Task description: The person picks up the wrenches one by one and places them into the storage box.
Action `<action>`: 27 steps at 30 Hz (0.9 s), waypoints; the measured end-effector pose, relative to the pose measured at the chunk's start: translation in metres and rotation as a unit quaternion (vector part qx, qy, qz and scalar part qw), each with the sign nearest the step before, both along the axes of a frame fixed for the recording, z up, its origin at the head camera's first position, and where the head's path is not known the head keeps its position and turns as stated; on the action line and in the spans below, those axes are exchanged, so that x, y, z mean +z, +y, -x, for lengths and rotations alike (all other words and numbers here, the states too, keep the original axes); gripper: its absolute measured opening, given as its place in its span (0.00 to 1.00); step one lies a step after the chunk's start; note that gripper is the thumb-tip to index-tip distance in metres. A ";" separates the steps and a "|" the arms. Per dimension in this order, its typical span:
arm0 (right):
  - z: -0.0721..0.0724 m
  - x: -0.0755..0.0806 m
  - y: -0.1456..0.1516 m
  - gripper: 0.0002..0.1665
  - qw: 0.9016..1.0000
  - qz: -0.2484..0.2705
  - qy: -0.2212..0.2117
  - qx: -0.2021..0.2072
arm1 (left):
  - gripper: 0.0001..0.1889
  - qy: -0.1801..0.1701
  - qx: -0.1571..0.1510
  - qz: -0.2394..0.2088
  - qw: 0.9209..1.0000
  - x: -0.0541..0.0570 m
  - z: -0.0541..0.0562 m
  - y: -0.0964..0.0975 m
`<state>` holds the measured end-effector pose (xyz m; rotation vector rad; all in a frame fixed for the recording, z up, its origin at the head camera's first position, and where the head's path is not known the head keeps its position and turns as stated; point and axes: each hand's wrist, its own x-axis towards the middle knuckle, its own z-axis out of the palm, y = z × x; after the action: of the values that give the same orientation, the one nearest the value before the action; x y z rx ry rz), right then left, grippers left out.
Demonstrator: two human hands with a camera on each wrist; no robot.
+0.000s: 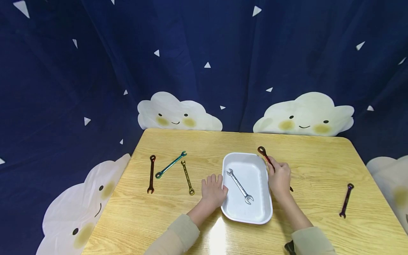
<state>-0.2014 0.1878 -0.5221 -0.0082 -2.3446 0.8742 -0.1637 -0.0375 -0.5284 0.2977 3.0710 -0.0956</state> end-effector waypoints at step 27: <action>-0.004 -0.003 -0.033 0.16 0.998 -0.015 -0.056 0.025 | 0.16 -0.005 0.000 0.001 1.000 0.001 0.000 0.000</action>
<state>-0.1979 0.1551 -0.5250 0.0137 -2.4714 0.8819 -0.1641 -0.0374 -0.5273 0.2970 3.0602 -0.0956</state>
